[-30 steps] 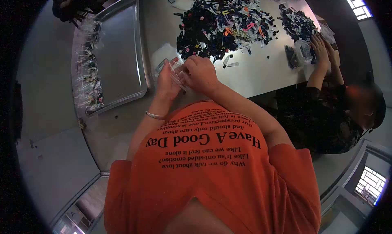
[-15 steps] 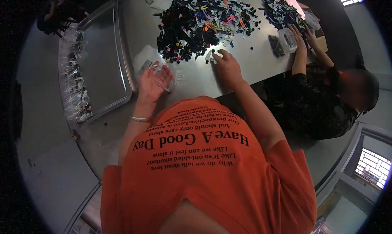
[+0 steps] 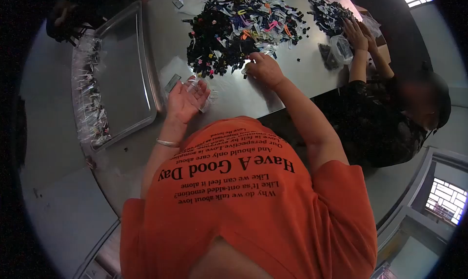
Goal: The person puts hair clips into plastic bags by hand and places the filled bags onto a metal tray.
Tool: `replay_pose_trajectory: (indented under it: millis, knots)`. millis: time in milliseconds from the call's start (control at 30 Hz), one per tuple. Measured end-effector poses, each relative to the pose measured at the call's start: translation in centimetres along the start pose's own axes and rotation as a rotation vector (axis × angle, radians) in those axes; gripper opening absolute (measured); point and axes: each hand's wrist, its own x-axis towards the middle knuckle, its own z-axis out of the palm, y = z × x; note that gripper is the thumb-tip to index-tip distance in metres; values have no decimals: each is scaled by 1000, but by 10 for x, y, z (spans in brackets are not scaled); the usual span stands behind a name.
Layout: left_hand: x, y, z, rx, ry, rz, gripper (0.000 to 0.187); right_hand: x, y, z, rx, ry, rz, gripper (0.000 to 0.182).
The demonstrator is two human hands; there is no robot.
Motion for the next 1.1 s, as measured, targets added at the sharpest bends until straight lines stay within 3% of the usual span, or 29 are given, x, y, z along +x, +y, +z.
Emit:
replay_pose_trajectory:
  millis: [167,267,433,467,567,700,767,833,933,1033,1100]
  knots:
    - [3,0,1,-25,34,27,44,10,-8,-10,-5,67,-182,15]
    - [6,2,-4,-61,47,58,45,16,-37,-15,103,76,169,6]
    - [2,0,6,-147,66,81,47,23,-111,-70,682,93,286,7]
    - [3,-1,7,-166,74,83,48,26,-120,-78,637,105,158,9]
    - [8,-4,5,-191,17,66,48,32,-141,-81,522,147,40,10]
    - [9,-9,6,-105,-35,95,51,43,-159,-75,264,86,53,14]
    - [12,-11,-1,-56,-103,96,53,48,-165,-68,318,136,28,14]
    - [6,-11,6,-101,-88,87,52,51,-164,-65,372,183,0,15]
    - [-3,-8,15,-222,-40,82,51,46,-148,-72,768,328,177,12]
    - [1,-6,8,-331,8,74,52,18,-91,-52,644,262,384,12]
    - [8,-9,-7,-351,-104,55,55,-4,-55,-39,270,65,430,16]
